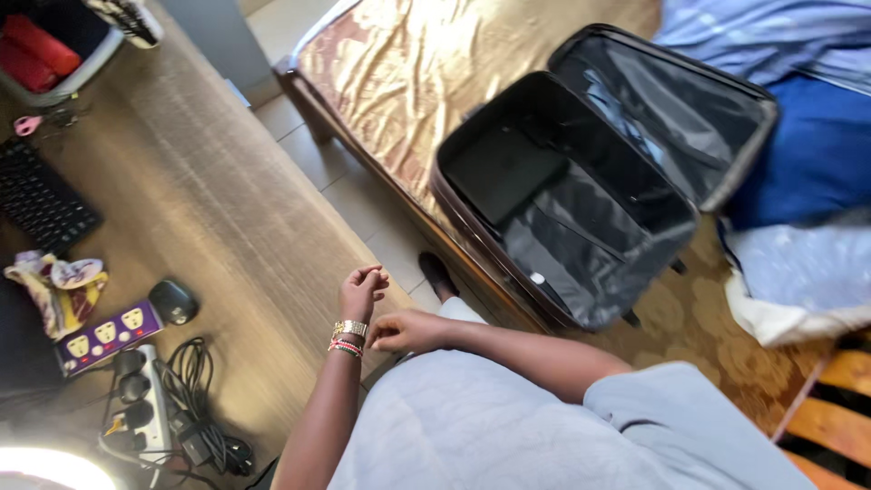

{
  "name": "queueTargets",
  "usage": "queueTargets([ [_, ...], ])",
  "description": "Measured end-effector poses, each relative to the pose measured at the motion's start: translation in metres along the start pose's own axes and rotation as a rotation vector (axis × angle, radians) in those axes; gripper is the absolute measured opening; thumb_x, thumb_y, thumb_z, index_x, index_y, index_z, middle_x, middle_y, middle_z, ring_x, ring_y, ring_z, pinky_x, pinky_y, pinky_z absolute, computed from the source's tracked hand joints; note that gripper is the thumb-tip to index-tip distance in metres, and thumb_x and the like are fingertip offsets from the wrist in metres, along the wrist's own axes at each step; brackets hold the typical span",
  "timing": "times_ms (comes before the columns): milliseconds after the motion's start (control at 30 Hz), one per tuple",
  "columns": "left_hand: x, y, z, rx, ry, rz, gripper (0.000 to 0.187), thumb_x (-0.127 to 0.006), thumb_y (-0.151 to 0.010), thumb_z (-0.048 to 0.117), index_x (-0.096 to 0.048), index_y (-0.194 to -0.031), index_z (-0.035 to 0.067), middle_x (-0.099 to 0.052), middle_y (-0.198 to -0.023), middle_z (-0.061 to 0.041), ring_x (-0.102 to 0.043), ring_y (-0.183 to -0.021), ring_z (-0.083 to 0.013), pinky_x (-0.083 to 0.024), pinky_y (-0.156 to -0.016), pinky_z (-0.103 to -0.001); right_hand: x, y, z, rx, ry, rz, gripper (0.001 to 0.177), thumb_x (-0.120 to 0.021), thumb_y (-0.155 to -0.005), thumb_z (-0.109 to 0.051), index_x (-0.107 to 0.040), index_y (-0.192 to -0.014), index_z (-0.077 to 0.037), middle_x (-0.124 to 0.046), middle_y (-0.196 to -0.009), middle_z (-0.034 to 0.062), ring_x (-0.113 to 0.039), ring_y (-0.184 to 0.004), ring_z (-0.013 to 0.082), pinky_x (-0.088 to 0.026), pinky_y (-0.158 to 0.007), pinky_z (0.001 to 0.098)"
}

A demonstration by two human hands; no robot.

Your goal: The person unpacks a black bag and places its contents on a desk. They remove a notebook, a power adapter, two red cases, a power bank, a laptop, and a flashlight, setting each item on the desk or in a nearby tray.

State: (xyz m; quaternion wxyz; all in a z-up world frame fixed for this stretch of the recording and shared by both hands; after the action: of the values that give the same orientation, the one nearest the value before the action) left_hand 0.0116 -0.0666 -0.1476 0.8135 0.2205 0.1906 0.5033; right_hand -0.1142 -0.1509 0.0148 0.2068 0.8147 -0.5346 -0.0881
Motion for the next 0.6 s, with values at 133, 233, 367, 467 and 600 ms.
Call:
queueTargets([
  [133, -0.030, 0.022, 0.006, 0.021, -0.046, -0.101, 0.020, -0.074, -0.092, 0.021, -0.072, -0.104, 0.007, -0.078, -0.093, -0.006, -0.075, -0.082, -0.0142, -0.056, -0.063, -0.025, 0.014, 0.035, 0.034, 0.020, -0.125, 0.230, 0.026, -0.067, -0.098, -0.029, -0.071, -0.110, -0.007, -0.070, -0.092, 0.0007, -0.065, -0.083, 0.0085, -0.055, -0.077, 0.0274],
  [233, -0.061, 0.019, 0.020, 0.000, -0.069, -0.176, 0.021, -0.077, -0.090, 0.023, -0.072, -0.102, 0.007, -0.077, -0.090, -0.005, -0.076, -0.081, -0.0133, -0.056, -0.062, -0.024, 0.037, 0.061, 0.066, 0.006, -0.349, 0.382, 0.024, -0.069, -0.097, -0.027, -0.070, -0.105, -0.005, -0.069, -0.092, 0.0002, -0.063, -0.079, 0.0081, -0.055, -0.072, 0.0264],
  [367, -0.091, 0.027, 0.033, -0.043, -0.112, -0.225, 0.021, -0.077, -0.091, 0.025, -0.070, -0.098, 0.007, -0.076, -0.087, -0.005, -0.074, -0.078, -0.0131, -0.055, -0.061, -0.024, 0.062, 0.097, 0.095, -0.020, -0.488, 0.482, 0.021, -0.071, -0.098, -0.027, -0.068, -0.105, -0.007, -0.065, -0.088, 0.0007, -0.062, -0.076, 0.0096, -0.054, -0.071, 0.0264],
  [467, -0.112, 0.030, 0.042, -0.016, -0.146, -0.256, 0.024, -0.075, -0.093, 0.029, -0.069, -0.094, 0.007, -0.075, -0.084, -0.006, -0.074, -0.077, -0.0136, -0.055, -0.060, -0.024, 0.086, 0.116, 0.112, -0.083, -0.526, 0.592, 0.021, -0.071, -0.096, -0.026, -0.068, -0.102, -0.007, -0.066, -0.088, -0.0007, -0.065, -0.076, 0.0093, -0.057, -0.072, 0.0255],
  [600, -0.142, 0.027, 0.043, 0.013, -0.179, -0.300, 0.032, -0.070, -0.096, 0.037, -0.068, -0.088, 0.007, -0.075, -0.082, -0.005, -0.074, -0.076, -0.0134, -0.056, -0.062, -0.025, 0.127, 0.128, 0.151, -0.088, -0.663, 0.686, 0.020, -0.070, -0.096, -0.025, -0.068, -0.103, -0.006, -0.067, -0.084, 0.0008, -0.066, -0.074, 0.0091, -0.058, -0.070, 0.0256],
])
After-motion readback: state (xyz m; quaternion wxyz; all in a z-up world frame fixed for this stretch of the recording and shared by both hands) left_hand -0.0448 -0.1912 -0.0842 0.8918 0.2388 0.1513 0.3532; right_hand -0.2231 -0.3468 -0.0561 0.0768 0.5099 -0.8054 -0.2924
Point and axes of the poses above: each hand's wrist, its own y-axis away from the middle knuckle, its own x-axis out of the back of the hand, z = x × y, the point moved 6 cm from there along -y, towards the middle knuckle
